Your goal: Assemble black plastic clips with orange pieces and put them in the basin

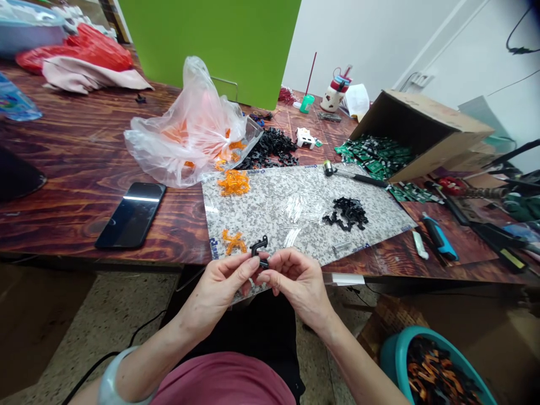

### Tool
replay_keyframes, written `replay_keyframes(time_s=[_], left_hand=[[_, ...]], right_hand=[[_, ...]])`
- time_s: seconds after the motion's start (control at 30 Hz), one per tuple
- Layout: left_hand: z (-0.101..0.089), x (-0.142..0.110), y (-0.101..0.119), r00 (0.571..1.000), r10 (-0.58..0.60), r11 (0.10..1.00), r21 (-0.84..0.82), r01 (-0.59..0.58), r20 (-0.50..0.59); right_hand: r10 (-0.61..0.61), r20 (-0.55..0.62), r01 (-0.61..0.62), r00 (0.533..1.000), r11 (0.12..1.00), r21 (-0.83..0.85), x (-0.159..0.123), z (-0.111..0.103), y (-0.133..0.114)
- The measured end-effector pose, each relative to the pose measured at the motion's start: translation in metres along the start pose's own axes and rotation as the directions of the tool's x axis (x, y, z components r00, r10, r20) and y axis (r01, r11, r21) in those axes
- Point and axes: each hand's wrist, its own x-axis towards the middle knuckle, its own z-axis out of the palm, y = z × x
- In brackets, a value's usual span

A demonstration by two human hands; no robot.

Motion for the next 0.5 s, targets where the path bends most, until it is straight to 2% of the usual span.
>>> replay_keyframes(time_s=[0.27,0.4,0.5], left_hand=[[0.002,0.004,0.002,1.0,-0.002,1.0,0.014,0.003,-0.027],[0.002,0.006,0.002,0.999,-0.01,1.0,0.017,0.01,-0.038],[0.003,0.006,0.004,0.999,0.005,0.998,0.066,-0.002,-0.04]], right_hand=[[-0.038,0.037,0.04,0.999,0.996,-0.079,0.0,-0.003,0.0],[-0.046,0.009,0.047,0.999,0.994,-0.096,0.0,-0.007,0.0],[-0.097,-0.029,0.093,0.995,0.989,-0.119,0.0,-0.01,0.0]])
